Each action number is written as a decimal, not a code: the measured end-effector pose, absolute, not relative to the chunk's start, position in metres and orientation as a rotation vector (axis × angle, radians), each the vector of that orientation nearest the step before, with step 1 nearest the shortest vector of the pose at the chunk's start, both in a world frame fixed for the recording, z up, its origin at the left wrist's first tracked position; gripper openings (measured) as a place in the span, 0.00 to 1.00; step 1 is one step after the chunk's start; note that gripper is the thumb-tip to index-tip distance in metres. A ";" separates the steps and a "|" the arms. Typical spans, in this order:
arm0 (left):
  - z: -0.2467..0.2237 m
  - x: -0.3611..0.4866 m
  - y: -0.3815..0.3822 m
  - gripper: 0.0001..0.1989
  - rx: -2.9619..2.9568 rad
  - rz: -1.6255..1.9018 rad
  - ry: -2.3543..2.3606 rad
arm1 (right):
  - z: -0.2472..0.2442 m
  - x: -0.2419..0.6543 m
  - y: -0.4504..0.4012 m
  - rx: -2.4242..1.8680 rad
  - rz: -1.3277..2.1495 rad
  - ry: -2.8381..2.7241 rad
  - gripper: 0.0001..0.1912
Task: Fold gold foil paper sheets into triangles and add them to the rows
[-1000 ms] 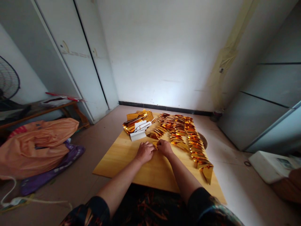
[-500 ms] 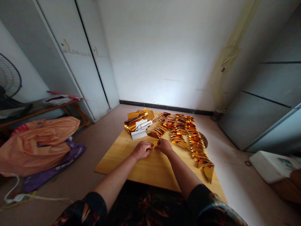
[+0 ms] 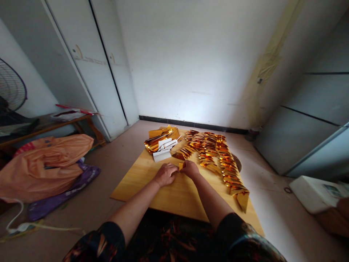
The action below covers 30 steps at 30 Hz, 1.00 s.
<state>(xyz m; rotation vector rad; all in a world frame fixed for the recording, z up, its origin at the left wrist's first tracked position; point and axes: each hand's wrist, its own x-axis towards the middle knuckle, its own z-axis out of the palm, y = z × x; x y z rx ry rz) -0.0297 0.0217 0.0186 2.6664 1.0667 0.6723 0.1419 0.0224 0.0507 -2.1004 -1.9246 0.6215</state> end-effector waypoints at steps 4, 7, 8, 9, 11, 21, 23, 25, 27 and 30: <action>0.016 -0.030 0.024 0.12 2.697 0.692 1.004 | 0.045 0.149 0.028 -2.043 0.664 -1.918 0.08; 0.013 -0.030 0.026 0.11 2.698 0.728 0.997 | 0.045 0.152 0.031 -2.038 0.676 -1.912 0.09; 0.013 -0.030 0.025 0.12 2.698 0.737 0.997 | 0.045 0.152 0.031 -2.043 0.679 -1.906 0.09; 0.012 -0.030 0.025 0.12 2.698 0.745 1.000 | 0.046 0.151 0.031 -2.053 0.681 -1.897 0.08; 0.012 -0.029 0.025 0.13 2.698 0.754 1.007 | 0.049 0.146 0.030 -2.100 0.685 -1.866 0.09; 0.012 -0.030 0.023 0.11 2.702 0.767 1.017 | 0.047 0.144 0.031 -2.203 0.617 -1.773 0.10; 0.012 -0.029 0.023 0.11 2.706 0.771 1.027 | 0.042 0.151 0.027 -2.145 0.572 -1.797 0.10; 0.013 -0.028 0.022 0.11 2.710 0.770 1.040 | 0.038 0.159 0.020 -2.097 0.465 -1.839 0.10; 0.013 -0.028 0.021 0.11 2.717 0.757 1.045 | 0.036 0.167 0.010 -2.071 0.400 -1.884 0.09; 0.012 -0.029 0.020 0.12 2.722 0.754 1.040 | 0.035 0.179 -0.004 -2.037 0.376 -1.947 0.10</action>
